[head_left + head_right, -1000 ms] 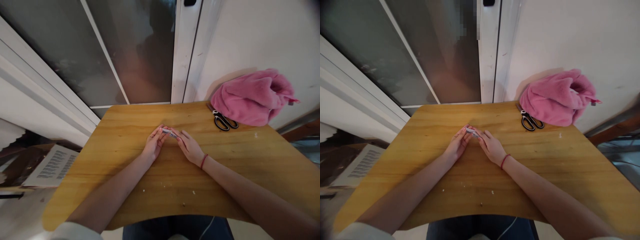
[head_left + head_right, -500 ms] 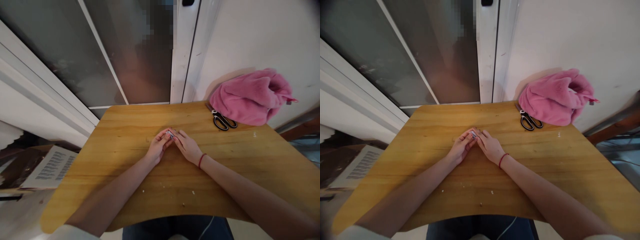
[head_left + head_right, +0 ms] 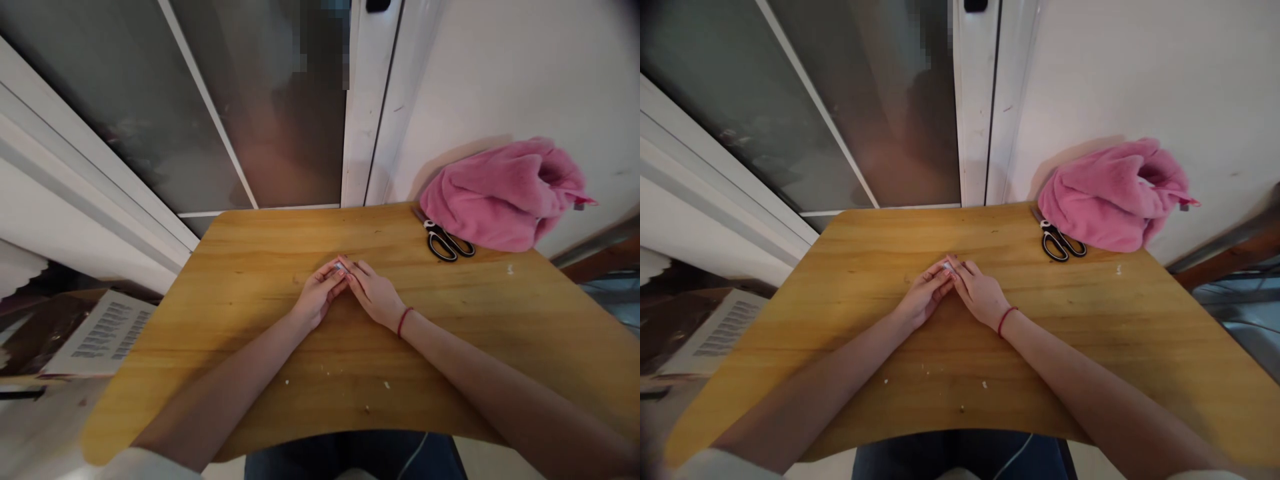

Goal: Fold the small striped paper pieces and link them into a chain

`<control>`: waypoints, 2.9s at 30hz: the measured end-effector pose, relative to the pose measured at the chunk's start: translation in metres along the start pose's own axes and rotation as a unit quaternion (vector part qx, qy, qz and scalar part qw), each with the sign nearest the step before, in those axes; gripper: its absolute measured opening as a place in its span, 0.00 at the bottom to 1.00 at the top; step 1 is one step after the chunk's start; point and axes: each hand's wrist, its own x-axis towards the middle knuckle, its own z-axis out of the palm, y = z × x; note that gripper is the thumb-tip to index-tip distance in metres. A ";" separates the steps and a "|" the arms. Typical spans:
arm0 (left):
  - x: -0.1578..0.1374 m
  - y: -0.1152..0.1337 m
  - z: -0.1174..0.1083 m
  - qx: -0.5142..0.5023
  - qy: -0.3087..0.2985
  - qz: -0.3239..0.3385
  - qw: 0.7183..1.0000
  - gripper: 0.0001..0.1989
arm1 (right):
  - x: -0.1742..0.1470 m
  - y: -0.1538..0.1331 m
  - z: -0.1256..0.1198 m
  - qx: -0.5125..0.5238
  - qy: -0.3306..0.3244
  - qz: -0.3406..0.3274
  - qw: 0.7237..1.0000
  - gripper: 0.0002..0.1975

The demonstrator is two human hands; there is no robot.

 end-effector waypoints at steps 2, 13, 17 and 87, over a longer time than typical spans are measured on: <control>0.000 0.000 0.000 -0.002 0.009 0.003 1.000 0.11 | 0.000 -0.001 -0.001 0.001 -0.001 -0.003 1.000 0.23; 0.007 0.004 -0.009 -0.027 0.047 0.029 0.998 0.12 | -0.002 -0.003 -0.004 0.063 0.030 -0.006 0.998 0.22; 0.007 0.010 -0.009 -0.032 0.066 0.039 0.997 0.12 | -0.003 -0.002 -0.005 0.090 0.049 -0.020 0.995 0.21; 0.011 0.017 -0.019 0.103 0.048 0.097 0.989 0.16 | 0.009 0.015 0.000 0.237 0.129 0.036 0.962 0.13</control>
